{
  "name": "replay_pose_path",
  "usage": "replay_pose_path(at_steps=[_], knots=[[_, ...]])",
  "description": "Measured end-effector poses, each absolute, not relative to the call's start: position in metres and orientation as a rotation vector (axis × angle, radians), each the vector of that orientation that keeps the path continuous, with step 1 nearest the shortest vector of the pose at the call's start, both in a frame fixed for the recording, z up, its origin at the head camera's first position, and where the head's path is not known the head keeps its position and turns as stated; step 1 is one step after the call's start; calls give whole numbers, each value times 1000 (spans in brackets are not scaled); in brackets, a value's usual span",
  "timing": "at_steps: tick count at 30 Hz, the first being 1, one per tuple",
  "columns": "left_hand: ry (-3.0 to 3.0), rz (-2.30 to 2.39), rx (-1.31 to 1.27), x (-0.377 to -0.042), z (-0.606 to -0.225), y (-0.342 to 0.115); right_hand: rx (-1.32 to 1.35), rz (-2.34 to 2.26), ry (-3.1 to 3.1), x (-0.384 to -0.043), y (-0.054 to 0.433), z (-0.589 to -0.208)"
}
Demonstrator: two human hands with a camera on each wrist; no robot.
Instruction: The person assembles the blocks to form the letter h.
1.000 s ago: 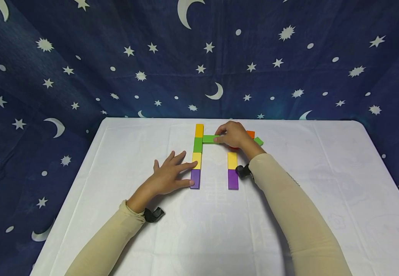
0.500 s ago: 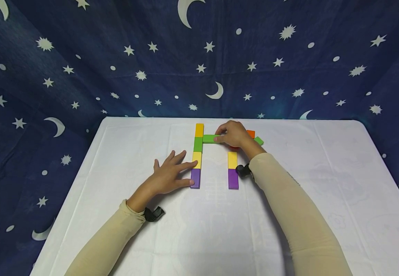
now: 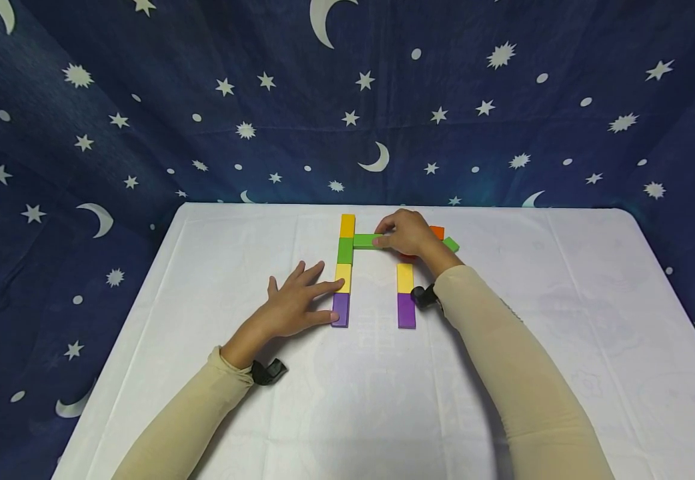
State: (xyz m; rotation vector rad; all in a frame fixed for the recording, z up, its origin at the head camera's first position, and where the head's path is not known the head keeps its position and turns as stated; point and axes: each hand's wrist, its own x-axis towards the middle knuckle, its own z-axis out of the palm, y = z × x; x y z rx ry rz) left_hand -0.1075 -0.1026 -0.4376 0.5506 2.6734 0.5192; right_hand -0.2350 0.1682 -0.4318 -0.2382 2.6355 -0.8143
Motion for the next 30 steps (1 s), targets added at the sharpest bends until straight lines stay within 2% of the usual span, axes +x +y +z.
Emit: replay_pose_path(at_steps=[16,24,30], knots=[[2679,549,555,-106,-436,-103,-251,-781,2646,-234,169,-428],[2680,532,547,-107,-437,-102,-217,-880,2695,-229,184,-422],[2678,542,550,-106,-436,-102,-267,-793,2783,-223,201,-421]])
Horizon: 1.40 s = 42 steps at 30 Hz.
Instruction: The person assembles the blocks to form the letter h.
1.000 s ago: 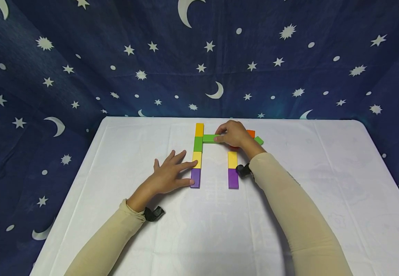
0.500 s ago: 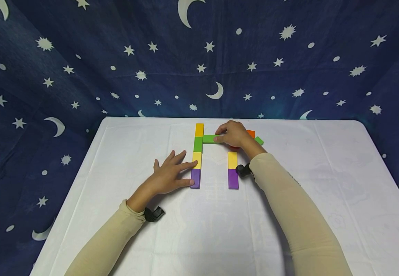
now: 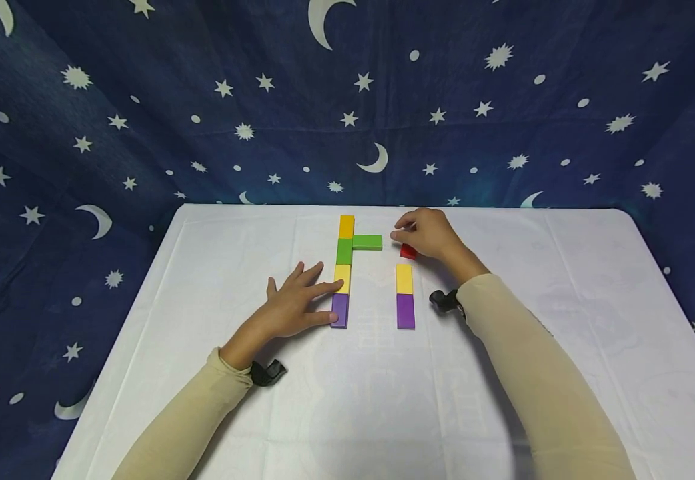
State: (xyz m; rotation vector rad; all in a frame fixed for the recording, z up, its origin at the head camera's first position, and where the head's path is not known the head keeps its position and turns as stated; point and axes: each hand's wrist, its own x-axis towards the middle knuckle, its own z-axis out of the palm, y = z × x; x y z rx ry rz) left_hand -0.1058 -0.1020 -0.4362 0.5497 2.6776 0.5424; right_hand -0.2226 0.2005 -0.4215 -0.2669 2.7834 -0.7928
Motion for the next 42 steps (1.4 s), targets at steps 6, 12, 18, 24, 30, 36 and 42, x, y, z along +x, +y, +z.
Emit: replay_pose_path(at_steps=[6,12,18,24,30,36,42], knots=[[2675,550,557,-104,-437,-103,-335,-656,2845,-218,213,-422],[2675,555,557,-105,-438,-103,-441,-549,2856,-216,224,-426],[2674,556,553,-105,-438,-103,-380,-552,2823,-214,222,-427],[2672,553,550,-105,-438,-104,-379,-582,2833,-211,219,-425],[2672,554,555,-104,-437,-104,-380,-634,2837,-207,218,-423],[2677,557,560,-105,-437,-104,-410,-691,2838,-205,217,-424],[2676,558,561,-105,-435,-103,-406,-827,2848,-206,212,-427]])
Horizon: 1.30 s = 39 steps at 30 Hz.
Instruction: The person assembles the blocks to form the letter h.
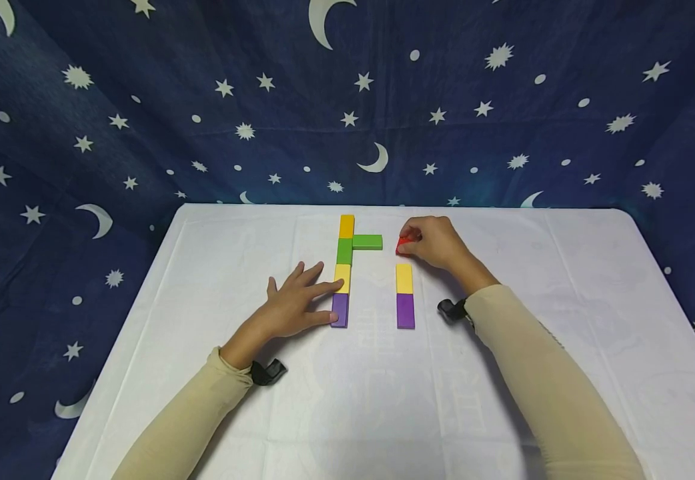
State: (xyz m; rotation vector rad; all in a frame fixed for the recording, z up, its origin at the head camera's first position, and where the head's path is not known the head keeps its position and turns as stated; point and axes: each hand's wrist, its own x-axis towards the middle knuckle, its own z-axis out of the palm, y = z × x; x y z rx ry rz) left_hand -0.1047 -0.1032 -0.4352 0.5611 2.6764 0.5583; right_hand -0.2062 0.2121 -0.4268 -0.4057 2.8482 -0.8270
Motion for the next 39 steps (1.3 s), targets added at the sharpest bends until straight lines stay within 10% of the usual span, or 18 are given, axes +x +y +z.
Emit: replay_pose_path(at_steps=[39], knots=[[2678,566,565,-106,-438,-104,-90,-1056,2641,-215,197,-440]])
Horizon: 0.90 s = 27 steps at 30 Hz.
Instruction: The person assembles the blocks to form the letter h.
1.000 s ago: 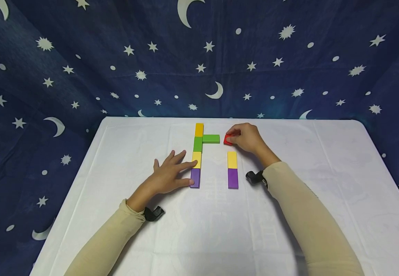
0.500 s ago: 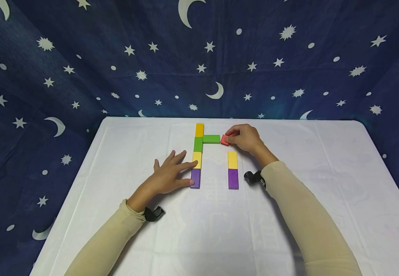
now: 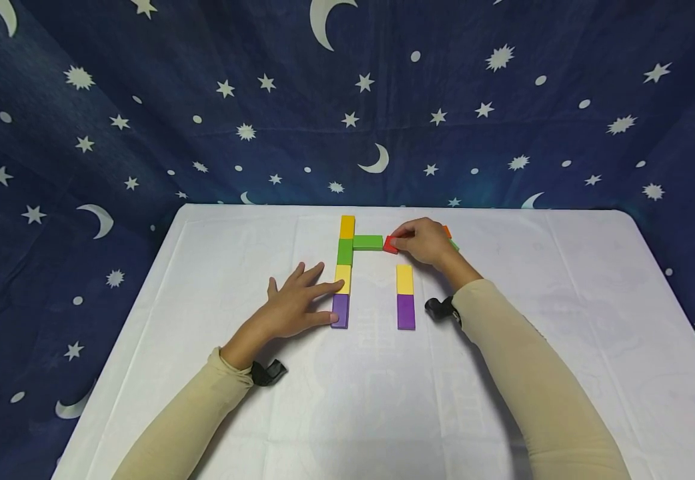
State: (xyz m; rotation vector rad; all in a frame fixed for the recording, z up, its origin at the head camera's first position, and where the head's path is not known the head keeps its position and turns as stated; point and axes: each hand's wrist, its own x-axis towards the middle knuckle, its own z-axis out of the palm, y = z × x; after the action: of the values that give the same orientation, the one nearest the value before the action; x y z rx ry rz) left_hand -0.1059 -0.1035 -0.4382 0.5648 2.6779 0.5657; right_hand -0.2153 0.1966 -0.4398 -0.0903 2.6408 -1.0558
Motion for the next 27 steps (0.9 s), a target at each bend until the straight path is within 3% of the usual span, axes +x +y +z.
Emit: replay_pose_path(at_steps=[27], knots=[[2677,541,560,-106,-438,-103,-98,-1128,2486,-215,206,-437]])
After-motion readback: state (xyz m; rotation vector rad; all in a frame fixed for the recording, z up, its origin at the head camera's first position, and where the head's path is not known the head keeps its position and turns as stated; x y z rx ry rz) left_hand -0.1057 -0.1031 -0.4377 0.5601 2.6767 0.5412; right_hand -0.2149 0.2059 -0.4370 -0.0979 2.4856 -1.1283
